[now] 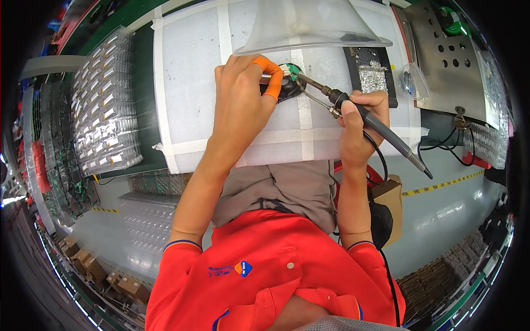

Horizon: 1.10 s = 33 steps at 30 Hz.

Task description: Soldering electronic components onto a printed circuit board at an industrial workstation.

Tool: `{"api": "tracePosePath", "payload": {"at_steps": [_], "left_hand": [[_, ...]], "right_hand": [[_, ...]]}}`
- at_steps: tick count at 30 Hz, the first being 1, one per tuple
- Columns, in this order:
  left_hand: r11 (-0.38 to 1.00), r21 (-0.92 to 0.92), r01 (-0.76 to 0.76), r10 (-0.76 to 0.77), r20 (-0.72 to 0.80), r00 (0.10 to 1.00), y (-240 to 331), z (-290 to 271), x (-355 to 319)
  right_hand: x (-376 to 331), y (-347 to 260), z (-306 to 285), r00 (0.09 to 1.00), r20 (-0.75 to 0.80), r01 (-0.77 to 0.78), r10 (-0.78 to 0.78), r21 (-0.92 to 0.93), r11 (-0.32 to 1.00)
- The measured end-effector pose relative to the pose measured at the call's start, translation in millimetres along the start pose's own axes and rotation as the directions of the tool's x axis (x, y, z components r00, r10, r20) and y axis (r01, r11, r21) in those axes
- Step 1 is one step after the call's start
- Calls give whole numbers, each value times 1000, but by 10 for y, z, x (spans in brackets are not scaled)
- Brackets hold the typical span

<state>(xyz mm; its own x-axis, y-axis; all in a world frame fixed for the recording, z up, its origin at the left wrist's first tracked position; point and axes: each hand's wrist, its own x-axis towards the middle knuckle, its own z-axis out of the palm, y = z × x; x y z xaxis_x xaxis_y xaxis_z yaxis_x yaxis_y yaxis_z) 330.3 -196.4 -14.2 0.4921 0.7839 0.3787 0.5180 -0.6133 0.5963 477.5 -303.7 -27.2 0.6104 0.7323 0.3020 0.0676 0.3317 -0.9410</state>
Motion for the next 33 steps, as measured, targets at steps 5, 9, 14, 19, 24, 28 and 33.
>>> {"api": "tracePosePath", "payload": {"at_steps": [5,9,14,19,24,28,33], "left_hand": [[1000,5,-2,2,-12,1000,-13,15,-2],[999,38,14,-15,36,999,12,-19,2],[999,30,21,-22,32,999,16,-18,-1],[999,46,20,-22,33,999,16,-19,0],[998,-57,35,-36,-6,999,-41,33,-3],[995,-77,56,-58,-12,998,-34,34,-7],[994,-89,59,-58,14,998,-26,10,-3]], "right_hand": [[14,-4,-5,999,26,-38,38,-6,999],[41,-9,-13,997,54,-58,58,-8,998],[12,4,-1,999,0,-40,40,20,999],[-2,-3,-4,998,-27,-54,55,31,998],[1,-6,-4,999,-23,-48,49,19,999],[-4,8,-10,999,-17,-41,41,20,999],[-9,5,-9,999,-22,-24,24,8,1000]]}}
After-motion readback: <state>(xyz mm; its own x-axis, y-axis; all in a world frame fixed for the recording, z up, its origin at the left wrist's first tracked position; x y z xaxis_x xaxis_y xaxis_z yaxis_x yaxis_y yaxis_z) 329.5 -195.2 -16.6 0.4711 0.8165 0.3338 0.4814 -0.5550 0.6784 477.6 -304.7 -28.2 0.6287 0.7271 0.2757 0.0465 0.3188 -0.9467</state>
